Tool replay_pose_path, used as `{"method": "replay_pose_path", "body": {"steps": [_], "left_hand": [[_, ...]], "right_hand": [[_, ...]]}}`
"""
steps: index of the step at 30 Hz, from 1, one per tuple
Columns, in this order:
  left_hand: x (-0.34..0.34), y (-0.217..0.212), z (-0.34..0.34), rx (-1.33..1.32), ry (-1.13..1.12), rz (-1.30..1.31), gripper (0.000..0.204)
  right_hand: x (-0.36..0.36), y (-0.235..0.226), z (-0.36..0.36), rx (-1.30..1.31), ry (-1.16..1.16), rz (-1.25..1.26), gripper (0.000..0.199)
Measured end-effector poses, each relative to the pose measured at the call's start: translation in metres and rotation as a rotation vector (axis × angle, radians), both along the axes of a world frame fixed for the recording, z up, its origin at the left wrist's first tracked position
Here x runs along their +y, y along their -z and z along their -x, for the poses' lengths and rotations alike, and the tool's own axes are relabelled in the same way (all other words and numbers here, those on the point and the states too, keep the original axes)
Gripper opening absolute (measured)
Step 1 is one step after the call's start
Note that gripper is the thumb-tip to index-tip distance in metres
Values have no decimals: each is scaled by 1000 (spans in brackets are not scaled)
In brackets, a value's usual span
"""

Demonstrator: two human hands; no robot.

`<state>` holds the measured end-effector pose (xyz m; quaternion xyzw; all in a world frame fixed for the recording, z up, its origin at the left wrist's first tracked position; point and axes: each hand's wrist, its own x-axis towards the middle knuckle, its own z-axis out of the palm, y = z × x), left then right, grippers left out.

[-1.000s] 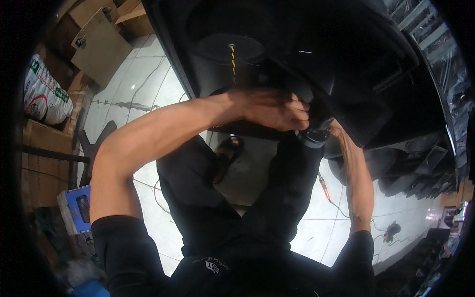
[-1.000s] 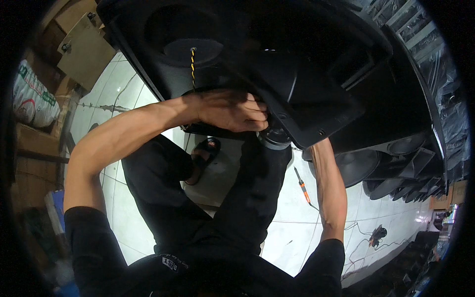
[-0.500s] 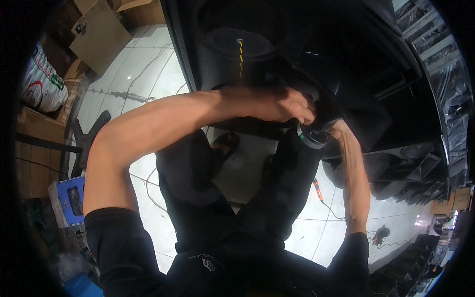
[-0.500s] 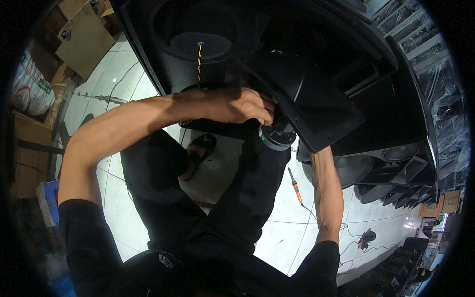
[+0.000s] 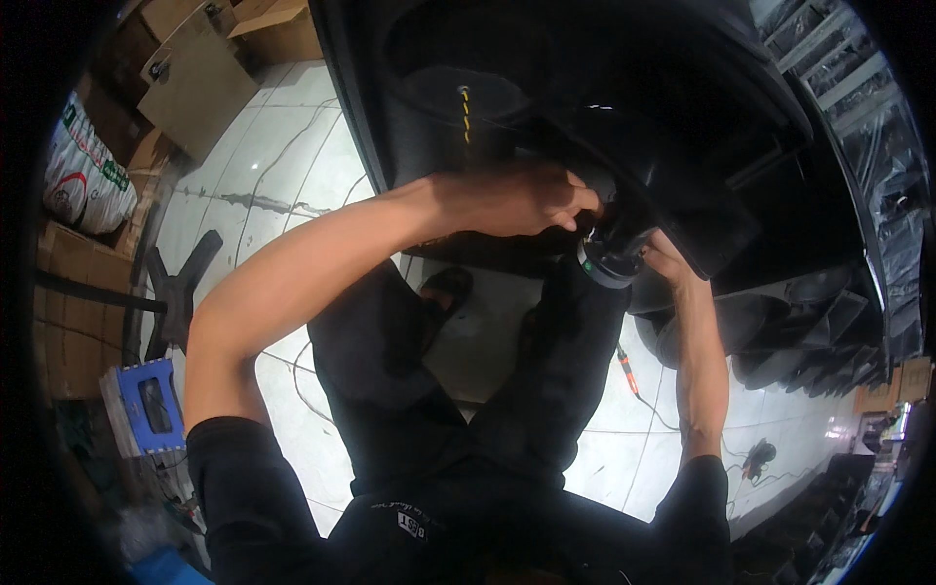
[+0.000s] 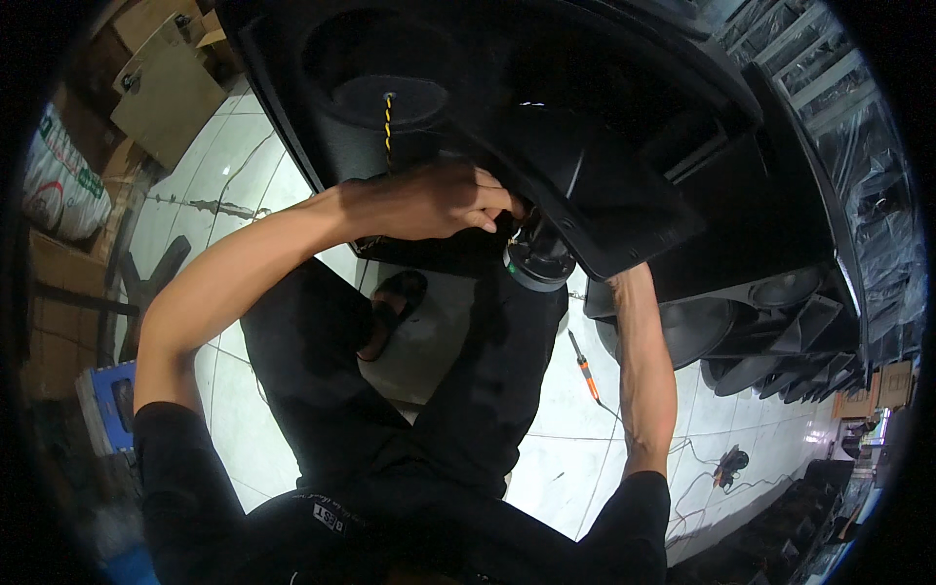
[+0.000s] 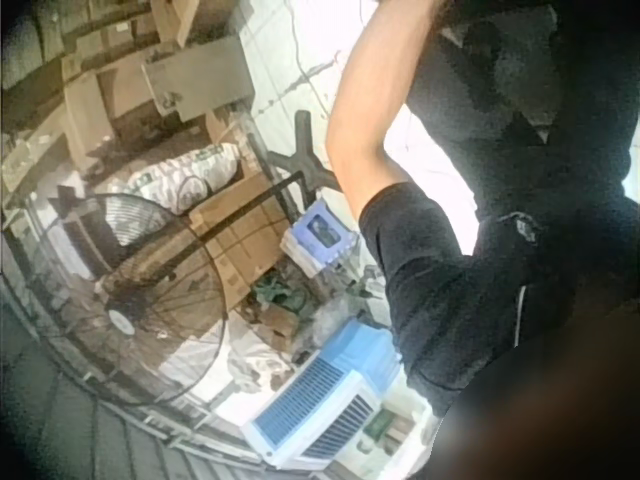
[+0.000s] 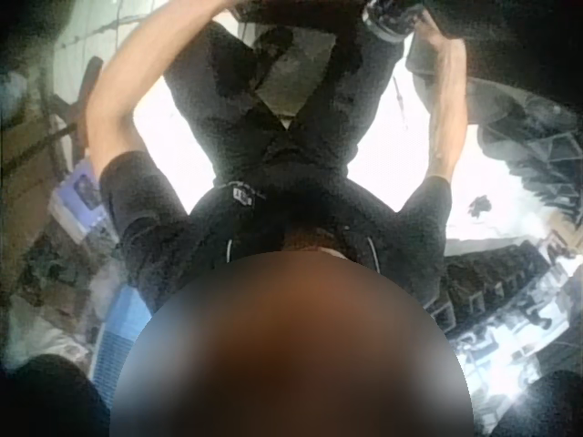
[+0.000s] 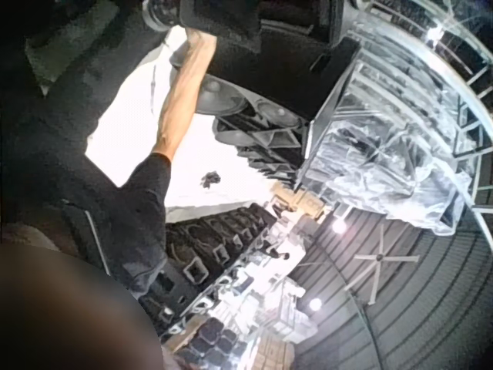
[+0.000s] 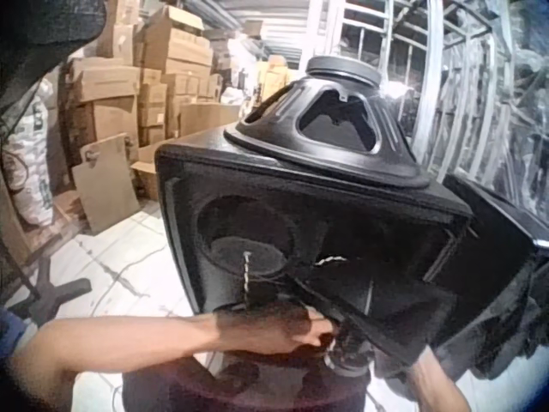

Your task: The person sits on the floor and assembles a speaker unit by connecting wires, inserting a driver, and securing it with a screwdriver. They then use a soldering iron to solder the connections and finish by adjusting the speaker cone.

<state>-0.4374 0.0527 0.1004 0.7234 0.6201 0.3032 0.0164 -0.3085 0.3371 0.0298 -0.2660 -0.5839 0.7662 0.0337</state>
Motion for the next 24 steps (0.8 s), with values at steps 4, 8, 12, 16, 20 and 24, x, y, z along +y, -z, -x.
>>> {"method": "replay_pose_path", "body": {"steps": [4, 8, 12, 16, 20, 24], "left_hand": [[-18, -35, -7, -1, -145, 313, 35], [-59, -30, -10, -16, -258, 176, 29], [-126, -42, -23, -251, -567, 27, 25], [-232, 45, -1, -629, -1189, -520, 23], [-287, 185, -27, -697, -1539, -352, 24], [-289, 291, -96, -787, -1496, 104, 24]], "right_hand": [[-12, -28, -40, -26, 111, -127, 25], [-13, -29, -82, 50, 43, -288, 21], [15, 20, -143, -68, 258, -328, 28], [54, 140, -222, -280, 652, -396, 27], [61, 258, -302, -478, 819, 12, 34], [51, 345, -338, -200, 887, 571, 23]]}}
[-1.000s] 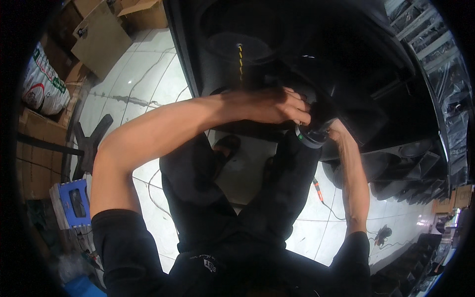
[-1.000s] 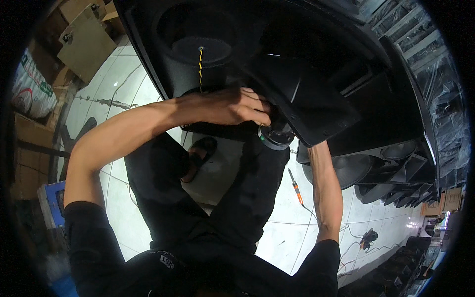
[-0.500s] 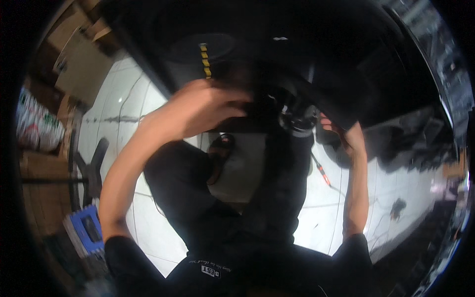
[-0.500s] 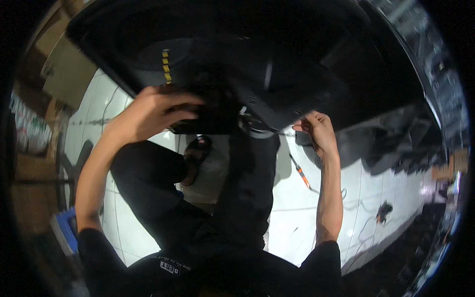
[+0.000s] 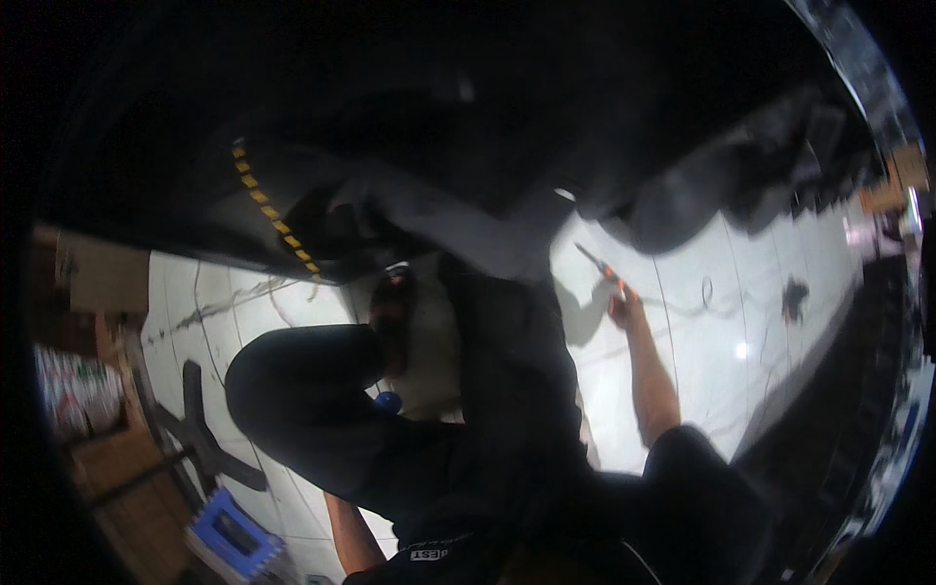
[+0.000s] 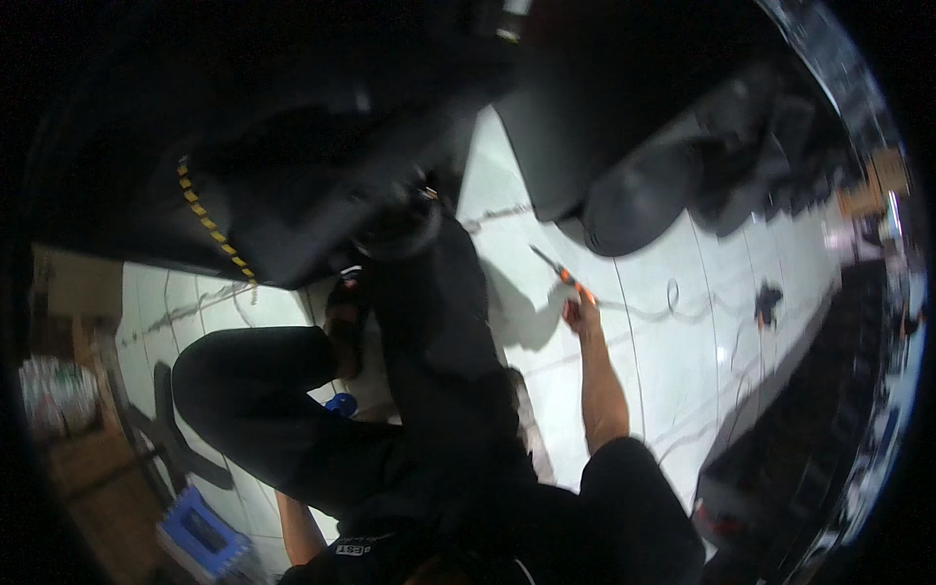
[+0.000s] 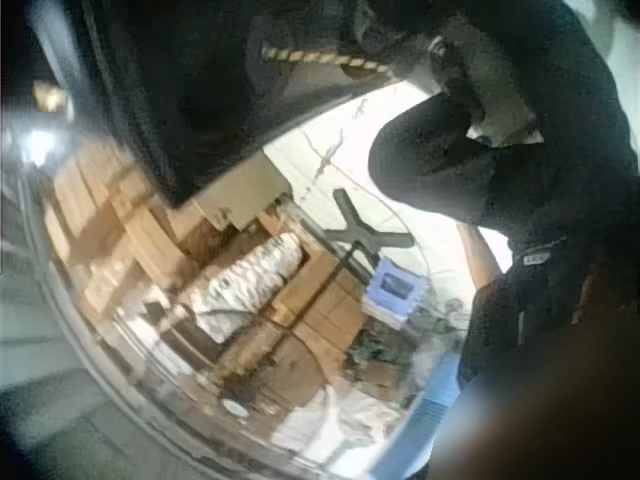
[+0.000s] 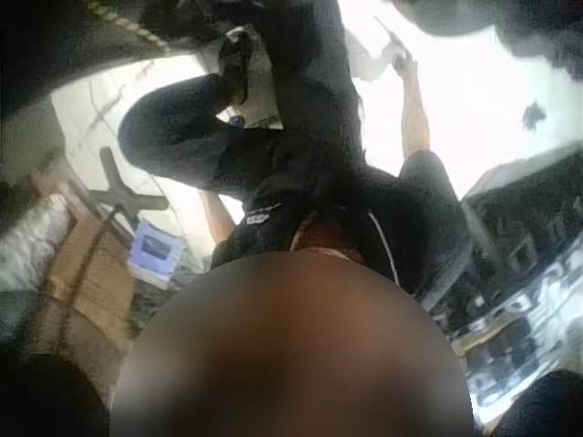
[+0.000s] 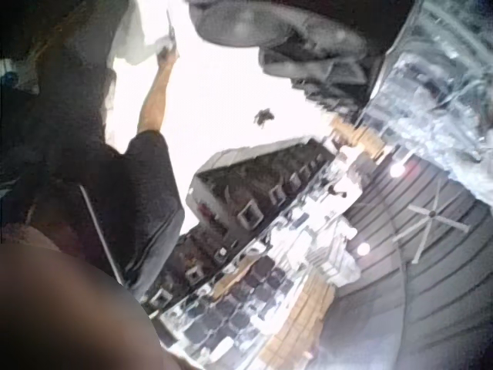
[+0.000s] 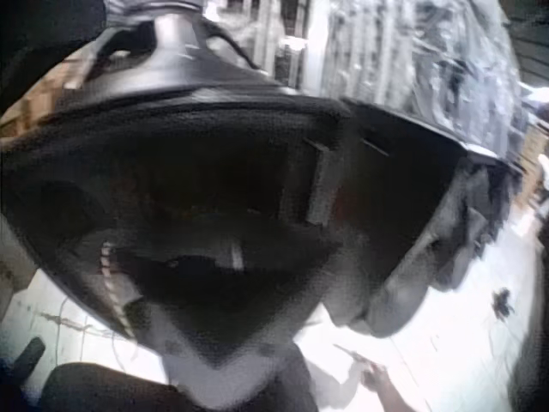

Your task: The person sits on the floor and assembles a speaker unit by connecting wires, inserting a driver, and securing it with a screwdriver. They then use a soldering iron to solder the connections and finish by adjusting the speaker cone.

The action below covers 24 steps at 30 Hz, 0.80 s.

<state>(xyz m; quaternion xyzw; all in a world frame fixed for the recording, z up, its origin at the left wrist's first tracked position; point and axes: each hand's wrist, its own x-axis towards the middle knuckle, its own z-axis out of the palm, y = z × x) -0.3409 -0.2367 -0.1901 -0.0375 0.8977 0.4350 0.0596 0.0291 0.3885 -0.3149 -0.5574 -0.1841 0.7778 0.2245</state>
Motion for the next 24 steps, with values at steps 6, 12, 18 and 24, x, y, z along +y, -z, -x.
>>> {"method": "replay_pose_path", "body": {"steps": [6, 12, 18, 24], "left_hand": [[5, 27, -86, -64, 300, 137, 25], [-16, 66, -130, -35, 71, 119, 25], [-18, 73, -138, -239, -343, 149, 26], [-67, 101, -139, -313, -120, 283, 25]], "right_hand": [[3, 40, -3, 214, -87, -188, 66], [38, 65, -23, 20, -77, -240, 34], [39, 43, -34, -64, -72, -304, 30], [43, 29, -50, -106, -92, -364, 28]]}}
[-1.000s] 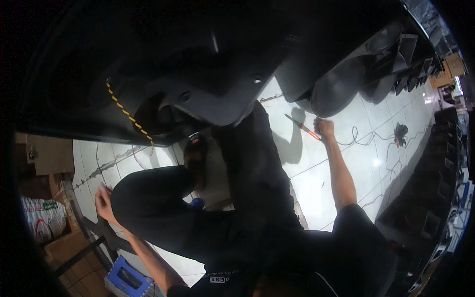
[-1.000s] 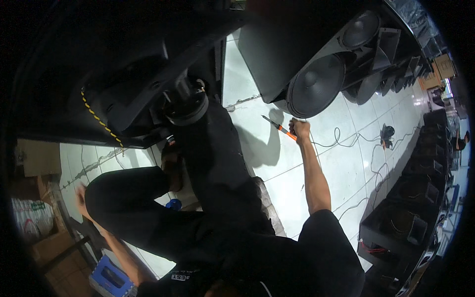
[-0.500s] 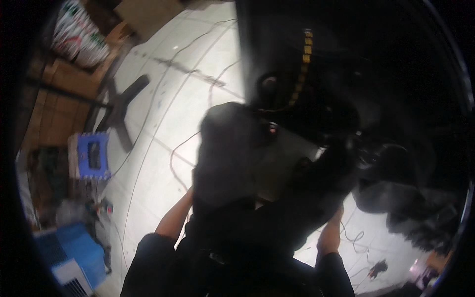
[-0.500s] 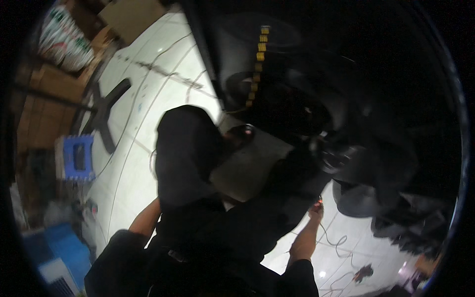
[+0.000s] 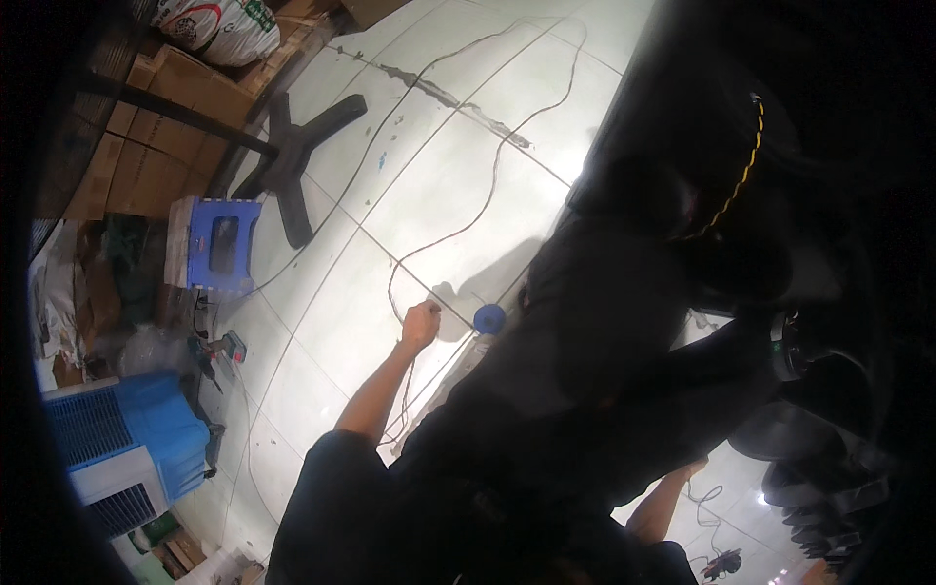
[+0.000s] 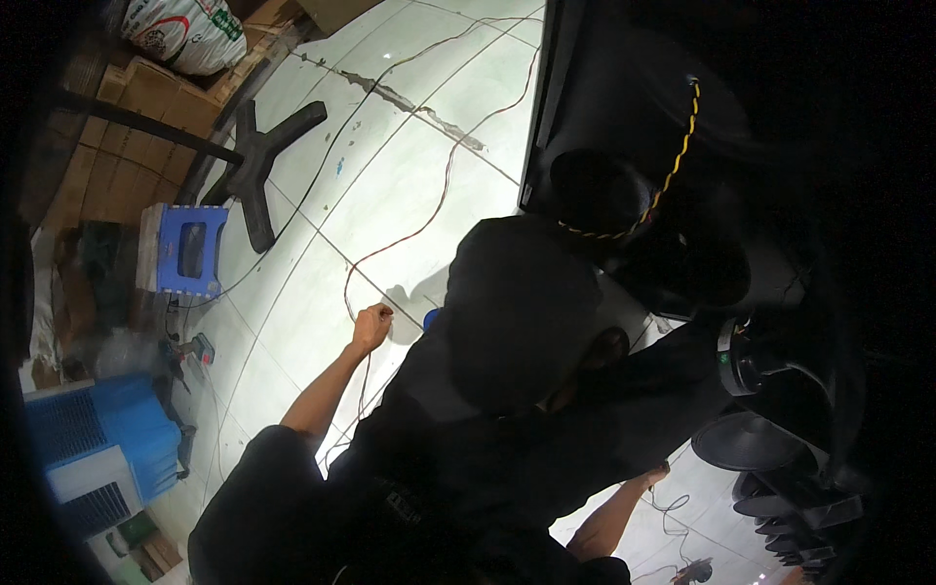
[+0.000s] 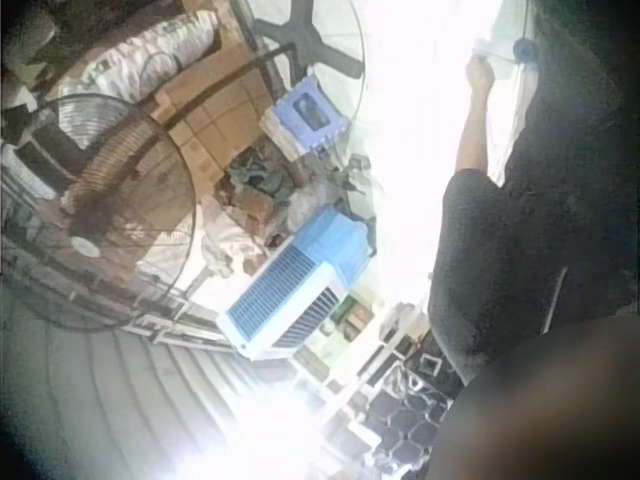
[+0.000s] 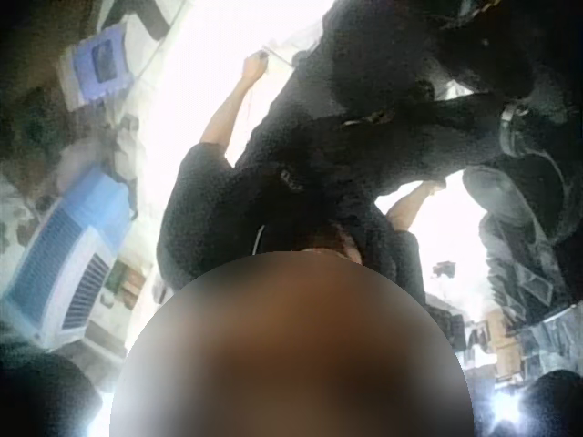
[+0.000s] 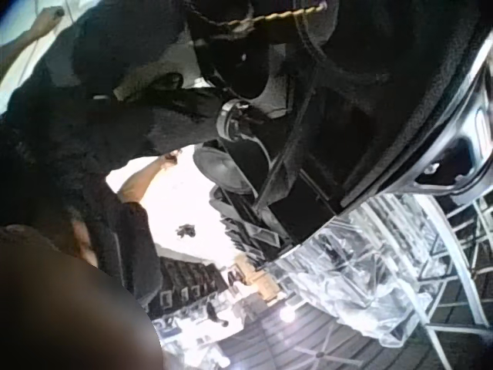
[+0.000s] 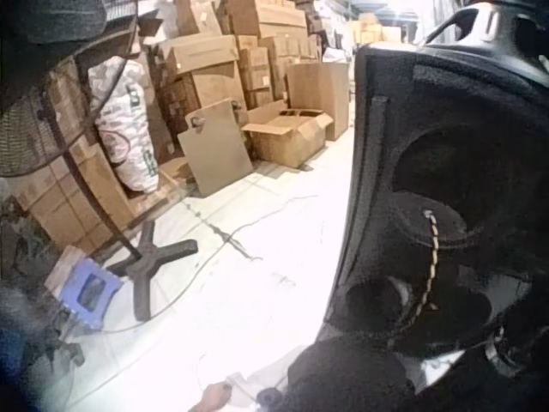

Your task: The person sits on the floor and assembles a speaker unit by connecting wires, inserting a driver, and securing it with a screwdriver. They then use a soldering iron to solder the connections and finish by adjusting the speaker cone.

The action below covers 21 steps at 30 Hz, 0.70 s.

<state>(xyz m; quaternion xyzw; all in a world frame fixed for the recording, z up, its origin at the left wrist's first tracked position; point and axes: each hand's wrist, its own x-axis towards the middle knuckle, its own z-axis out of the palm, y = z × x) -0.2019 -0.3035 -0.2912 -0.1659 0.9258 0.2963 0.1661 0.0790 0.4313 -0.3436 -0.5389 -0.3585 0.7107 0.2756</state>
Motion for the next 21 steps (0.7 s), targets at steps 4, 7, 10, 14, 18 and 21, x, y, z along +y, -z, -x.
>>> {"method": "replay_pose_path", "body": {"steps": [4, 7, 10, 14, 18, 21], "left_hand": [[-22, 0, 0, -98, 5, 56, 25], [-12, -8, 10, -69, 44, -42, 28], [28, -12, 5, 2, 135, -155, 36], [80, -35, 17, -52, 57, -184, 53], [98, -32, 38, -224, -170, -301, 83], [125, -3, 47, -406, 6, -278, 93]], "right_hand": [[4, 0, -19, -7, -12, -18, 26], [13, 7, -37, -19, -35, -47, 25], [44, 9, -64, -63, -151, -141, 25], [20, 3, -48, -85, 15, -77, 30], [-50, -47, 6, 97, 197, 75, 25], [-52, -54, 3, 67, 201, -6, 20]]}}
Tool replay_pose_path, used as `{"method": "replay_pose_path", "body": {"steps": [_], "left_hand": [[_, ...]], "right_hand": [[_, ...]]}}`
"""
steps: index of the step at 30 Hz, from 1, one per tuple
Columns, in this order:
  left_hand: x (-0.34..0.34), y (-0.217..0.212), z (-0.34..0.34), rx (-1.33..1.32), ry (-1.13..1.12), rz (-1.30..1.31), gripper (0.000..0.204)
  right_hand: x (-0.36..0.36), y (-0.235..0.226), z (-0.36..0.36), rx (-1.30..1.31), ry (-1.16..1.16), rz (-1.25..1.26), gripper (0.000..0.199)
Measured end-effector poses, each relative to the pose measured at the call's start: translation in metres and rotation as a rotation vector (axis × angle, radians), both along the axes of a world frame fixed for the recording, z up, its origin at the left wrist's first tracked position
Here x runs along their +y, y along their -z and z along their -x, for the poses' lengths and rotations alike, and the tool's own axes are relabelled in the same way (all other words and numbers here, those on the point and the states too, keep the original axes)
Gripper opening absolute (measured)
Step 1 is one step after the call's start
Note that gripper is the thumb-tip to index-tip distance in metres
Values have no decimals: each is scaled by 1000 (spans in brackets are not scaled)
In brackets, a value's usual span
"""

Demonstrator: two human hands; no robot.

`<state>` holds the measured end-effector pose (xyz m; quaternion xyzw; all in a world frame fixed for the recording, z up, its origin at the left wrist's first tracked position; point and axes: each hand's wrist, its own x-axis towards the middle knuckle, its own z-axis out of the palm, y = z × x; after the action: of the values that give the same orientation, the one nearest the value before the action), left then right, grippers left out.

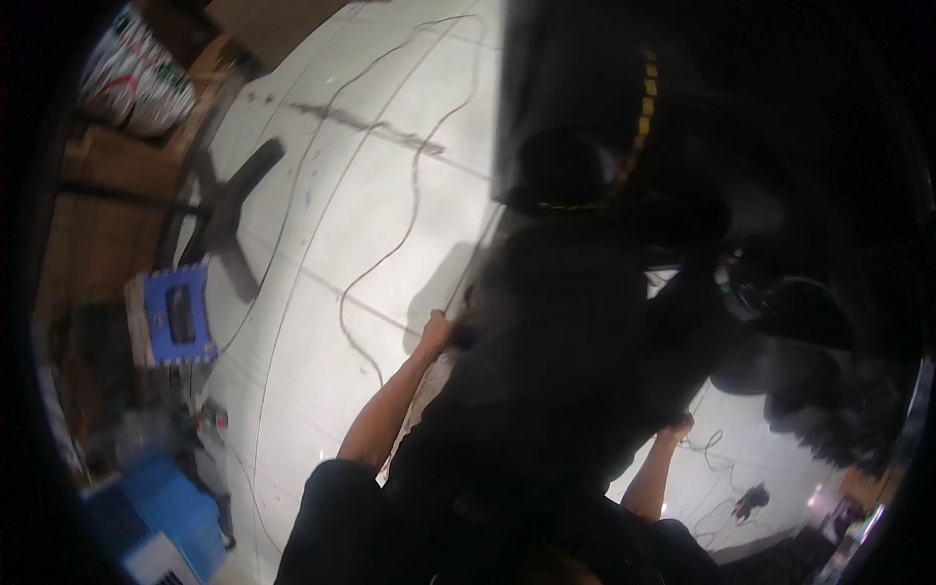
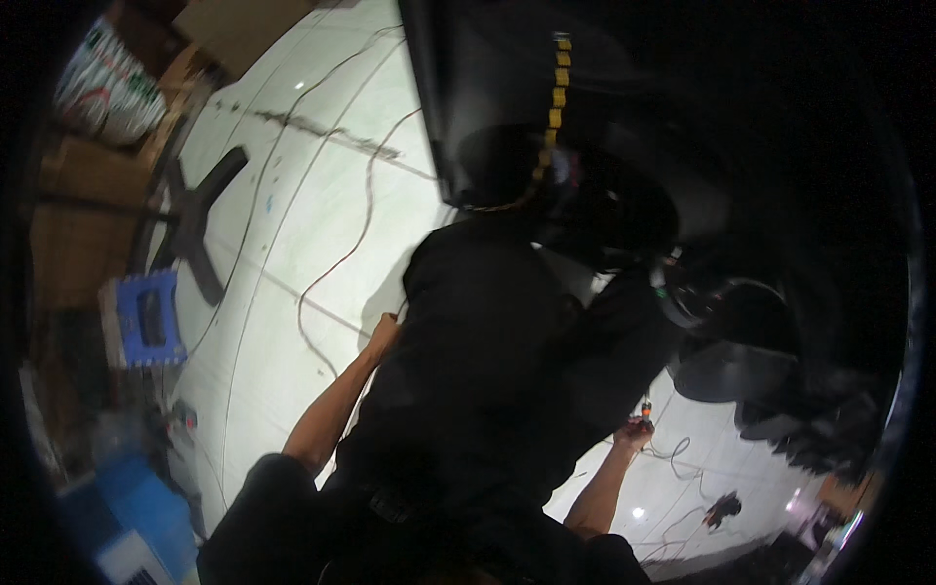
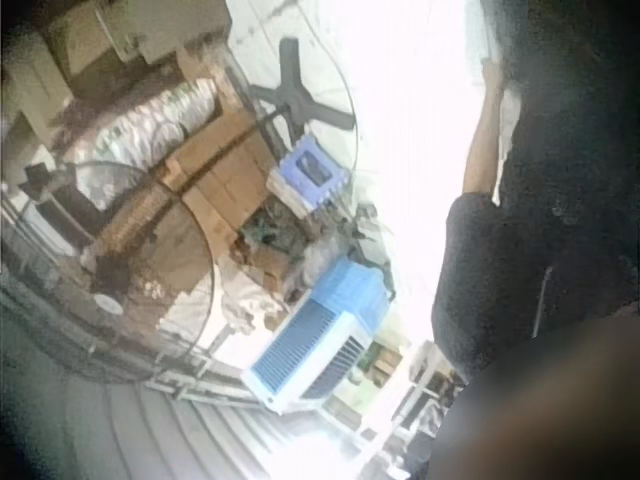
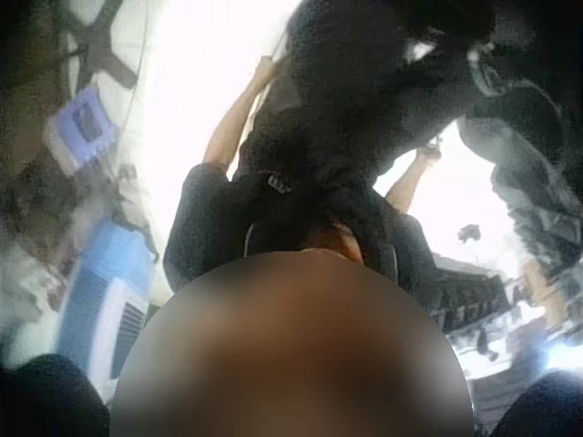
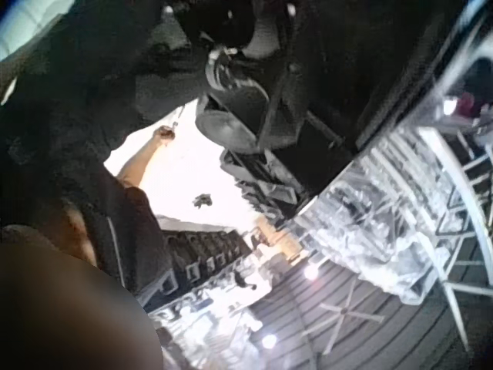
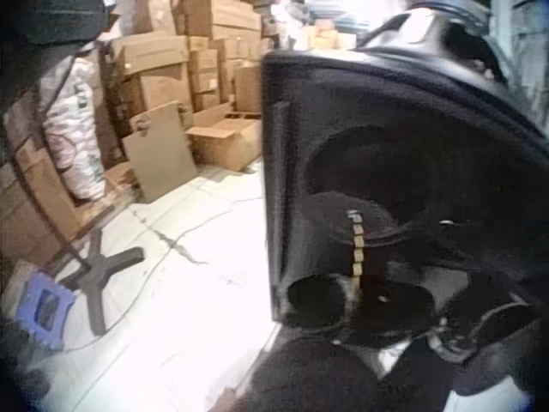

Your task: The person sits on the floor and assembles a speaker unit by connecting wires, inserting a driver, and securing it with a screwdriver. They then use a soldering iron to solder the connections and finish by adjusting the speaker cone.

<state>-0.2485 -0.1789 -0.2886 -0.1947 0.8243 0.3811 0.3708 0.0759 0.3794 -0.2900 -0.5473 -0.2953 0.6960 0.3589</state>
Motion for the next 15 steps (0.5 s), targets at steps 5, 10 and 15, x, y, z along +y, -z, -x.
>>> {"method": "replay_pose_path", "body": {"steps": [5, 10, 15], "left_hand": [[-30, 116, -11, 127, 214, 7, 64], [-16, 68, 17, 355, 170, 105, 45], [-21, -77, 44, 267, -464, -384, 42]], "right_hand": [[-15, 3, 0, 150, 43, 33, 22], [-24, -6, -4, 166, 78, 5, 25], [-37, -25, -6, 250, 193, 20, 24]]}}
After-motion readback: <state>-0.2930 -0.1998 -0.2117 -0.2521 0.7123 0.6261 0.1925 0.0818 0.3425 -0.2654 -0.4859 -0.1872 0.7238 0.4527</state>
